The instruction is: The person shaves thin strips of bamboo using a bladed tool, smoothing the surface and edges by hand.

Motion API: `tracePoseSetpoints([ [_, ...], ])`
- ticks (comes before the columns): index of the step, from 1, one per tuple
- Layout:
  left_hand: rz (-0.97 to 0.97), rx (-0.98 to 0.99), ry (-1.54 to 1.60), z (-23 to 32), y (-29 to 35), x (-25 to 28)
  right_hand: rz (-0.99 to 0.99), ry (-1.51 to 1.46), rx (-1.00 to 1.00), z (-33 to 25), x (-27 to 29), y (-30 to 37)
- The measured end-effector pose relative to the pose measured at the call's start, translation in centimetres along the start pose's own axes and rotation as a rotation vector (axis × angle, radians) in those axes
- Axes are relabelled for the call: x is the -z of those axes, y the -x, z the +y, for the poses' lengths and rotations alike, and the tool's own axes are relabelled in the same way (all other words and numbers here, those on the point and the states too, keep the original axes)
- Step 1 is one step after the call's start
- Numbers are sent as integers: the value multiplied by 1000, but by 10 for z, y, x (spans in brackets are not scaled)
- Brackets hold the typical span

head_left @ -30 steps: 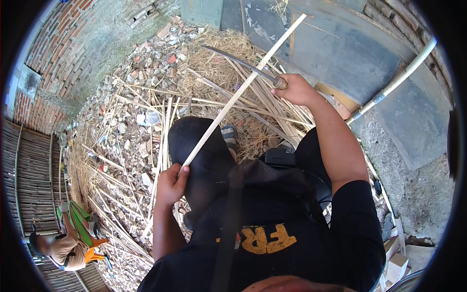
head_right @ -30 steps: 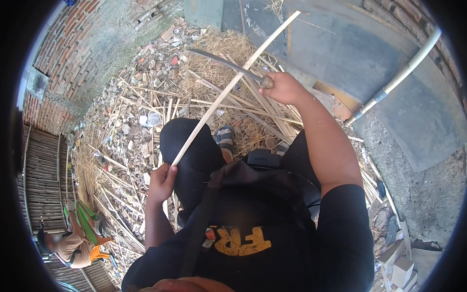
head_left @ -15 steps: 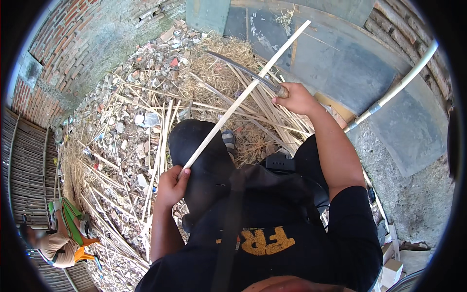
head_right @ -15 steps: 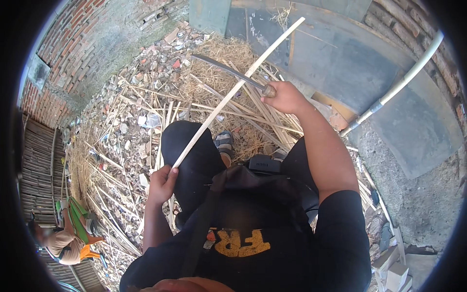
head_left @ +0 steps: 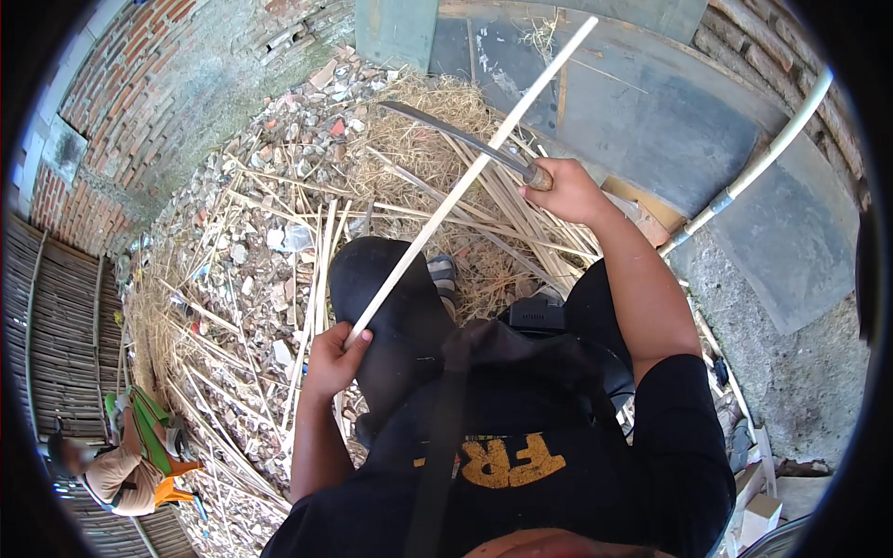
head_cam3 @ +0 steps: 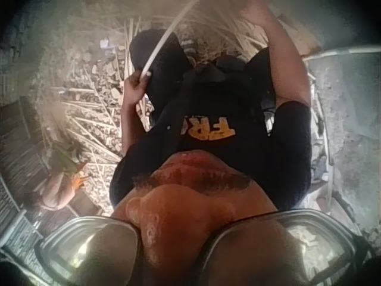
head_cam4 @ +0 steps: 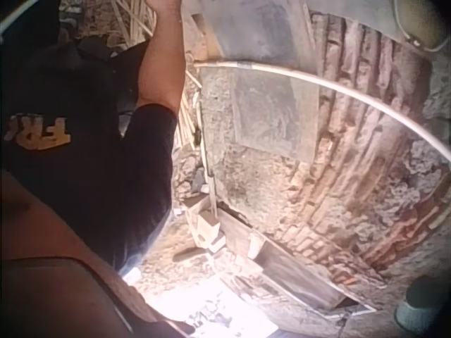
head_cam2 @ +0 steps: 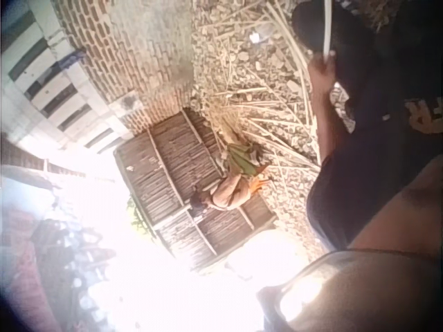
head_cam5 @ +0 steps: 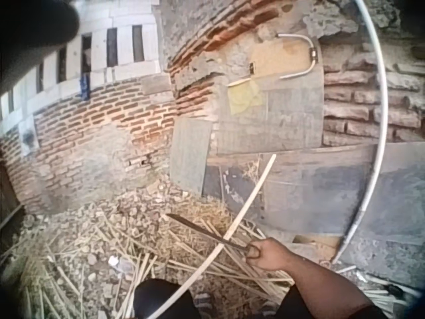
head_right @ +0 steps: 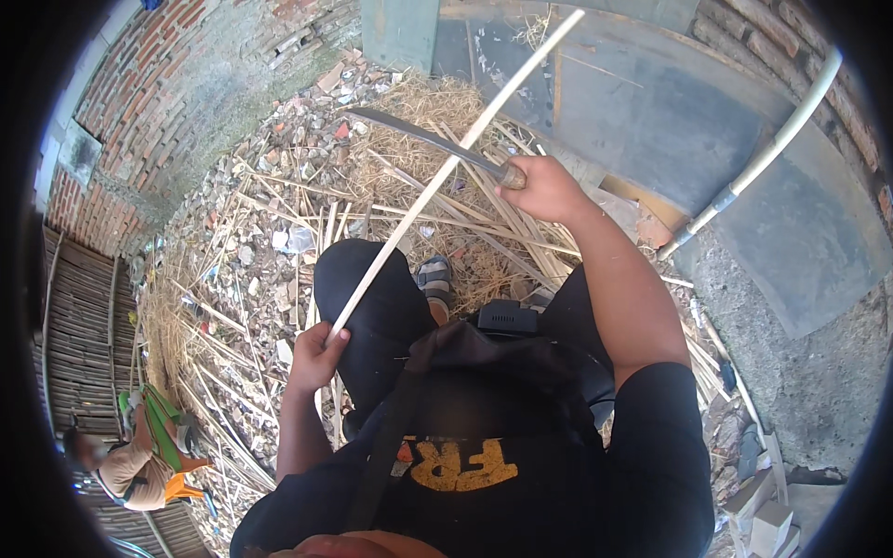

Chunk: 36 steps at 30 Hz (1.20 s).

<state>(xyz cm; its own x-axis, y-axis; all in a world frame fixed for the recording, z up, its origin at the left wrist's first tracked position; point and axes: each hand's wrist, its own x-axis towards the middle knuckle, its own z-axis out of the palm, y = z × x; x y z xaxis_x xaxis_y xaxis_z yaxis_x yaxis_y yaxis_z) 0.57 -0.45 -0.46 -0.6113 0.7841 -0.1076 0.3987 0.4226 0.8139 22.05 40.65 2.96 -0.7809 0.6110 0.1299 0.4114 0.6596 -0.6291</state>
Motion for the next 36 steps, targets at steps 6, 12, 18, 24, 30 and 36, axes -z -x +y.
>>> tracePoseSetpoints([
  [6, -6, -5, 137, -5, -6, -6, 70, 20, 163, 7, 0, 2],
  [12, 10, -17, 109, 6, -2, -7, 10, 190, 186, 5, 12, 6],
  [18, 40, -59, -261, 36, 1, -7, 92, 170, 241, 11, 18, 16],
  [24, 116, -132, -240, 44, 7, -9, 102, 158, 179, 6, 25, 19],
  [30, 156, -181, -298, 41, 18, -11, 94, 167, 178, 4, 24, 19],
  [36, 138, -113, -395, 29, 30, -7, 41, 233, 201, 5, 20, 18],
])
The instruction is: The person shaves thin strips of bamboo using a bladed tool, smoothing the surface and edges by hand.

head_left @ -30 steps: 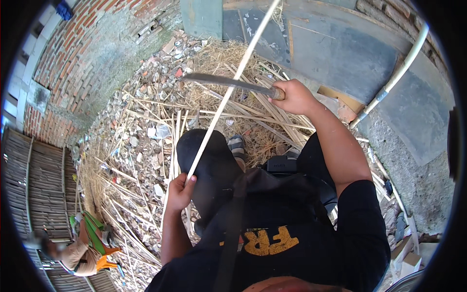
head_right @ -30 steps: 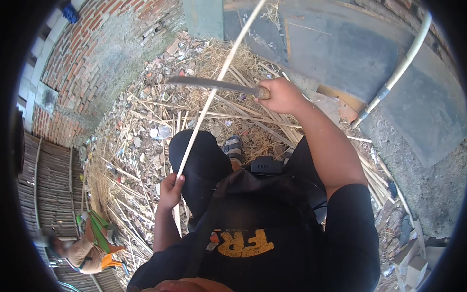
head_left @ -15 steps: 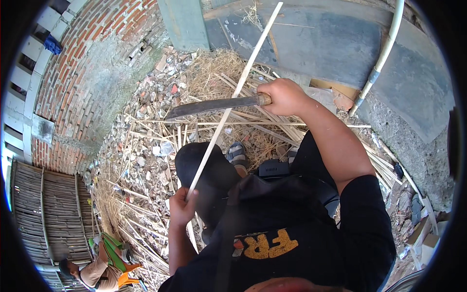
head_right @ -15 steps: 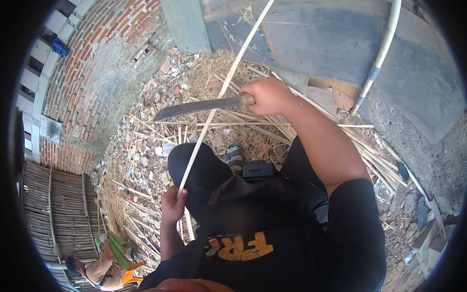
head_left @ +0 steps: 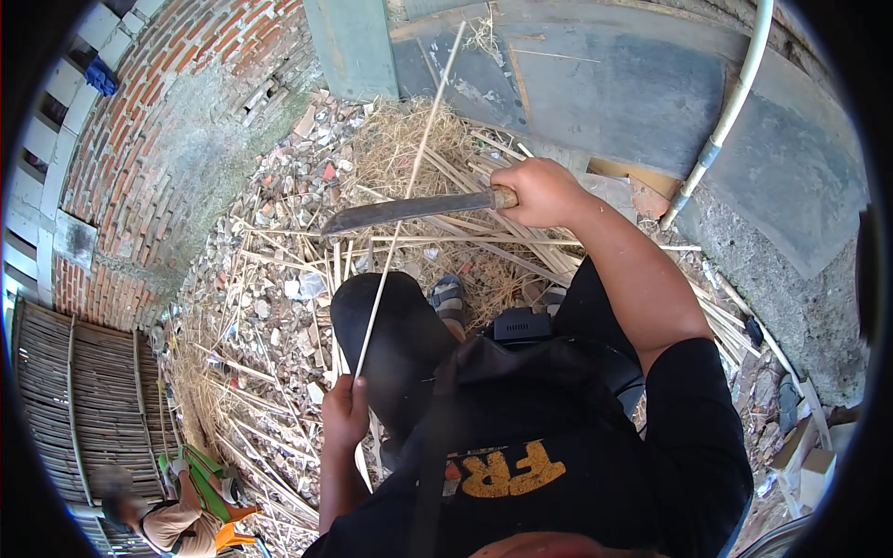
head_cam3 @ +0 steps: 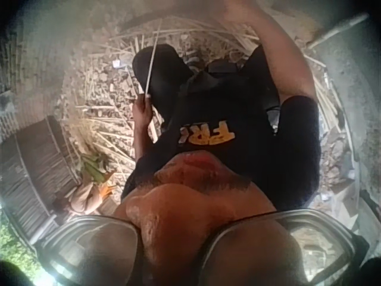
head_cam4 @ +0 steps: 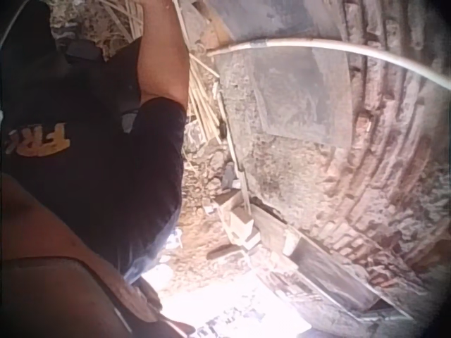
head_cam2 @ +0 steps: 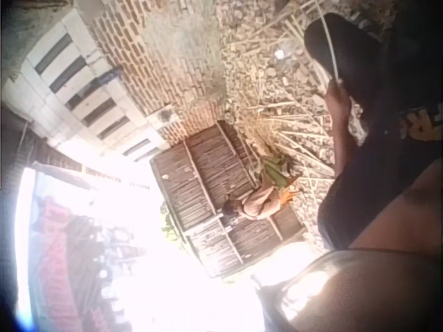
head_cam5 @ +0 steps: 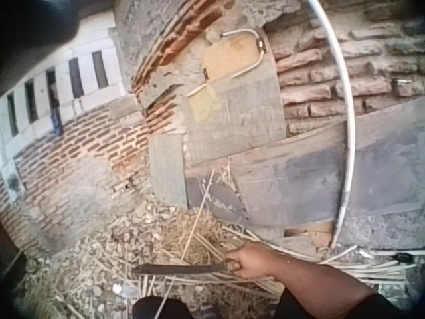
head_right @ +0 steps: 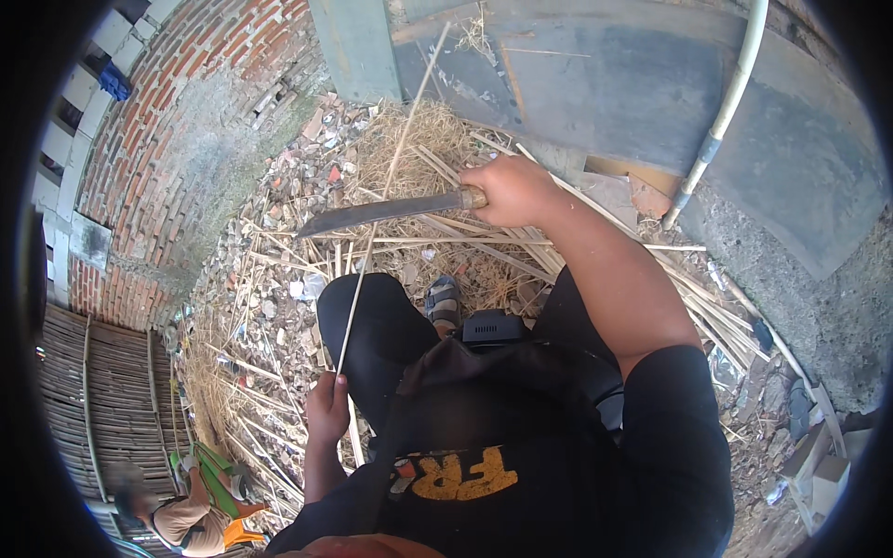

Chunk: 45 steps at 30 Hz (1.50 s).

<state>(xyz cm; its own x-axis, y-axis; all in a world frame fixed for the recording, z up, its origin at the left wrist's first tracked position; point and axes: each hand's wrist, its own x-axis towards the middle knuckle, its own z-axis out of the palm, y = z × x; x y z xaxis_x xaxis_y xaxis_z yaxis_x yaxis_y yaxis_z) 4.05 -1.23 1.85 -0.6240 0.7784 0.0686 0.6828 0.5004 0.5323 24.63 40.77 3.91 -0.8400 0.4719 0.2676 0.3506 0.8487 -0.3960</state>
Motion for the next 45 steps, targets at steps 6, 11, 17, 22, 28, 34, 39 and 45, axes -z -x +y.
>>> tracePoseSetpoints([
  [6, -1, 1, 69, -10, 8, -9, -47, -15, 15, -1, -6, -4],
  [11, 0, -2, 137, -9, 9, -16, -39, -34, 29, -2, -13, -2],
  [17, -37, 17, 111, -20, 21, -20, -115, -45, 82, -12, -14, -4],
  [22, -1, -57, 81, -27, 24, -25, -187, -47, 154, -21, -13, 1],
  [28, -20, 7, 106, -34, 22, -28, -348, -158, 79, -10, -16, -11],
  [34, -96, 0, 159, -23, 13, -21, -288, -67, 71, -20, -25, -3],
  [39, -32, -32, 70, -31, 19, -29, -414, -227, 75, -23, -34, -14],
  [45, -4, 22, 34, -21, 19, -29, -315, -149, -129, 11, -41, -25],
])
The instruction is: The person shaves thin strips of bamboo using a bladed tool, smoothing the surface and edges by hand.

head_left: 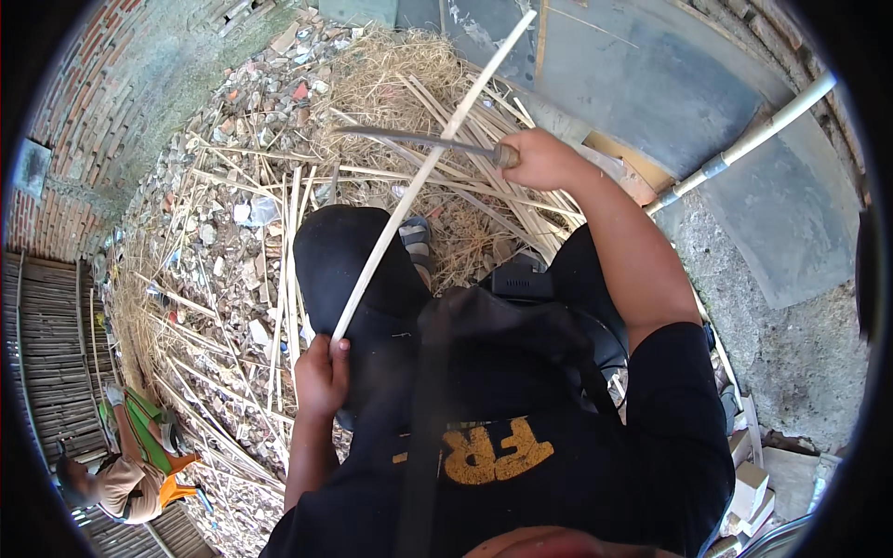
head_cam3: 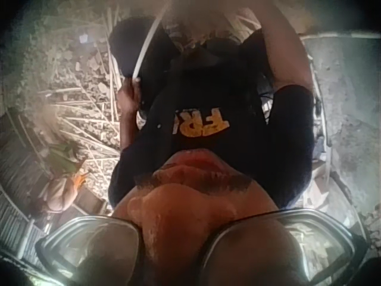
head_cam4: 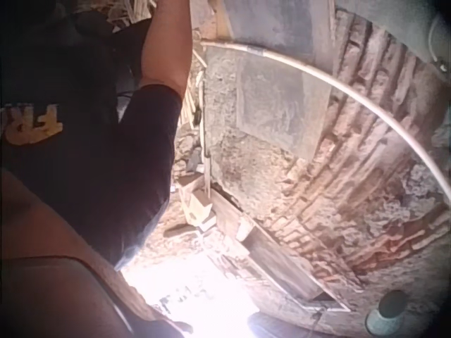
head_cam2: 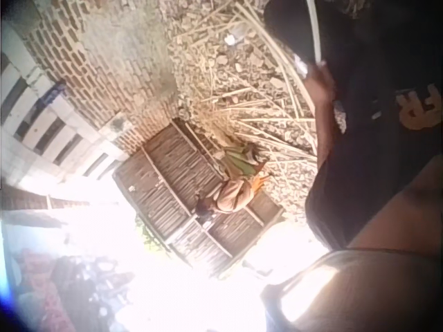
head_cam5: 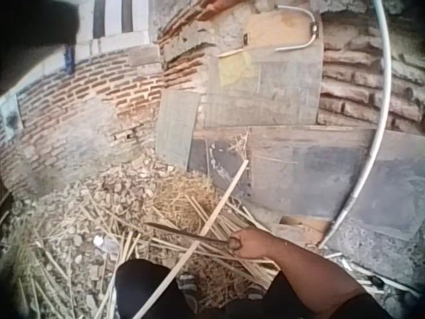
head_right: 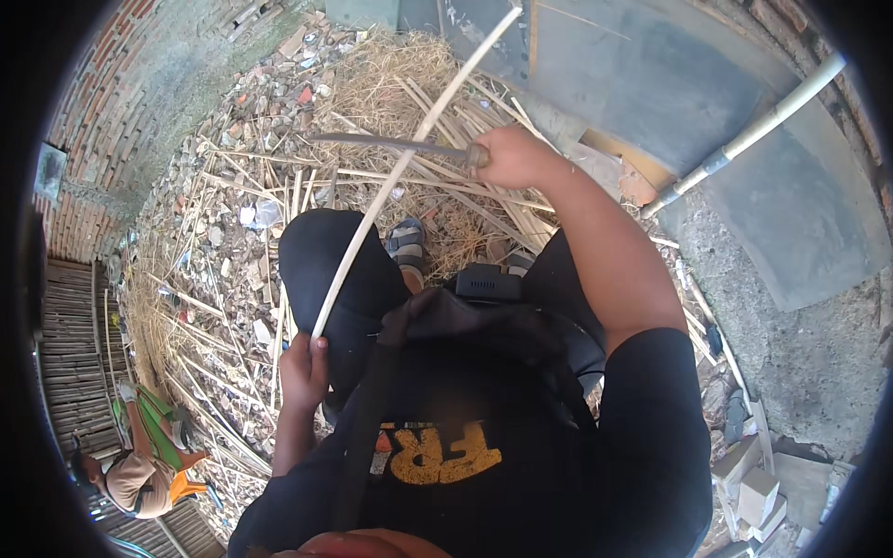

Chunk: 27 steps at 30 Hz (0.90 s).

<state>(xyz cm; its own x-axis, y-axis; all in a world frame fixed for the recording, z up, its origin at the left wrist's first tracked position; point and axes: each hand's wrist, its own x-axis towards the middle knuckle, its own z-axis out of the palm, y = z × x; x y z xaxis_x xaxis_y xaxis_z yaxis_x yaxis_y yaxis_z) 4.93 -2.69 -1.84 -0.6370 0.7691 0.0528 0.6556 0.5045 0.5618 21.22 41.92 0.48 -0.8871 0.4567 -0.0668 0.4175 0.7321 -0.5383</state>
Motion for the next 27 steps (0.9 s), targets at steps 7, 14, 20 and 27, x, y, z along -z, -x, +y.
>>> tracePoseSetpoints([
  [7, -63, 21, 108, -5, -4, 5, 0, 113, 234, -37, -2, 16],
  [14, -137, 30, 180, -1, -14, 11, -74, -8, -66, 9, -2, -8],
  [20, -179, 38, 156, -4, -13, 16, -38, 25, 133, -30, -5, 11],
  [27, -135, -7, 157, -12, -16, 9, 28, -132, -85, 14, 5, -7],
])
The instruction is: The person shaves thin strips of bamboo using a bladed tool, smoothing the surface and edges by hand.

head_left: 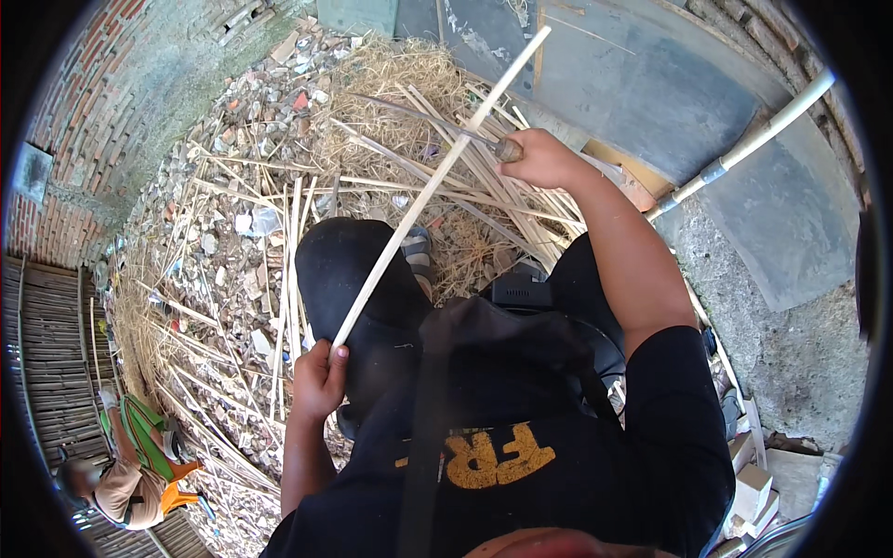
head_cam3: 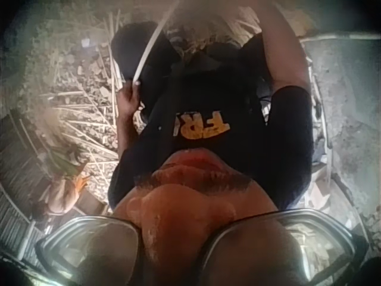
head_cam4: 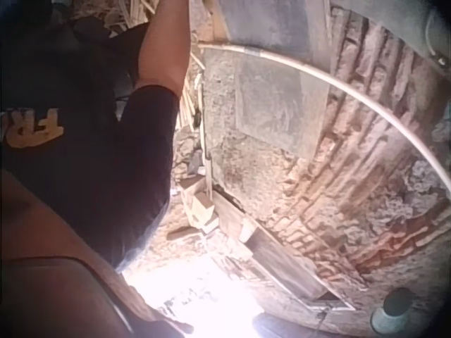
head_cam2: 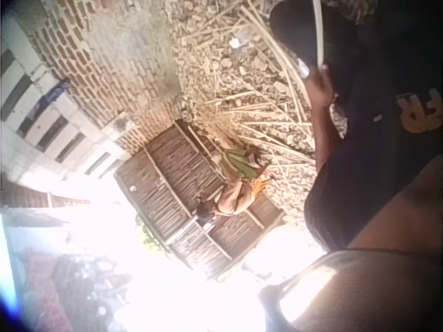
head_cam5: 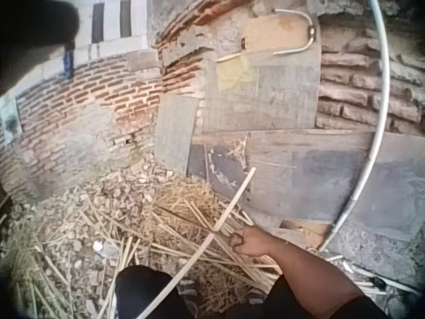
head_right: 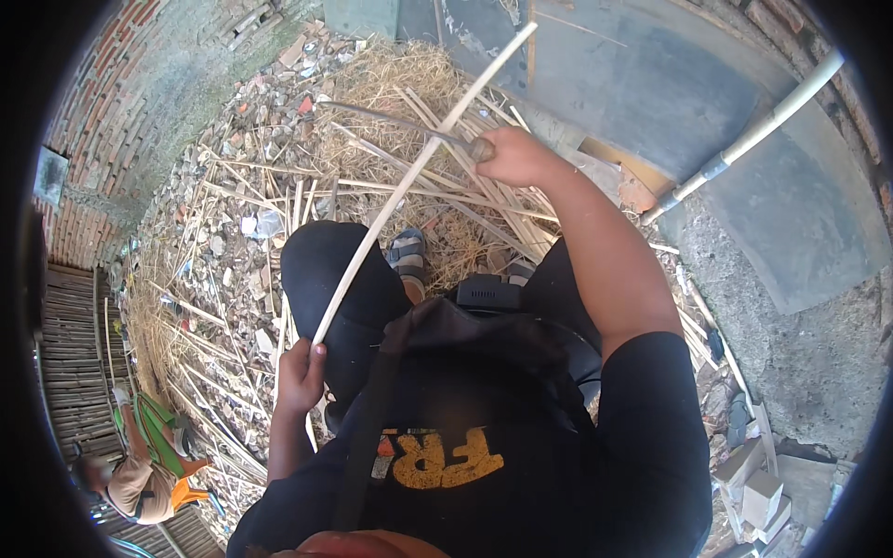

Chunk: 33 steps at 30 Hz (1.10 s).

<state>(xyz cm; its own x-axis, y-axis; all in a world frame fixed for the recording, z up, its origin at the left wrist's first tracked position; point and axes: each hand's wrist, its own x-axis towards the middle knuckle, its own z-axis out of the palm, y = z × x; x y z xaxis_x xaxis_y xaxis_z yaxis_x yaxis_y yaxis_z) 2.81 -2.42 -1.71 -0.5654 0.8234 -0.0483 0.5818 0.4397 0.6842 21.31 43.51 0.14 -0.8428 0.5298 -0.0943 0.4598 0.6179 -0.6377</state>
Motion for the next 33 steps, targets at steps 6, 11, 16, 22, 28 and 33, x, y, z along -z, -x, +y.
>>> tracePoseSetpoints([
  [6, -37, 57, 26, 7, 1, 6, -30, 10, 148, -22, -6, 15],
  [11, -10, 14, 47, -6, 3, 1, -18, 126, 239, -26, -14, 16],
  [16, -14, 60, 79, 6, -1, 2, 5, 83, 42, 9, 0, -2],
  [22, 16, 26, 21, 5, 3, 2, -7, 151, 226, -32, -10, 19],
  [28, 35, -46, 56, -2, -3, -4, 86, -62, 64, 12, 0, 6],
  [33, 28, 4, 59, 3, 0, -1, 127, 59, -31, 18, 15, 1],
])
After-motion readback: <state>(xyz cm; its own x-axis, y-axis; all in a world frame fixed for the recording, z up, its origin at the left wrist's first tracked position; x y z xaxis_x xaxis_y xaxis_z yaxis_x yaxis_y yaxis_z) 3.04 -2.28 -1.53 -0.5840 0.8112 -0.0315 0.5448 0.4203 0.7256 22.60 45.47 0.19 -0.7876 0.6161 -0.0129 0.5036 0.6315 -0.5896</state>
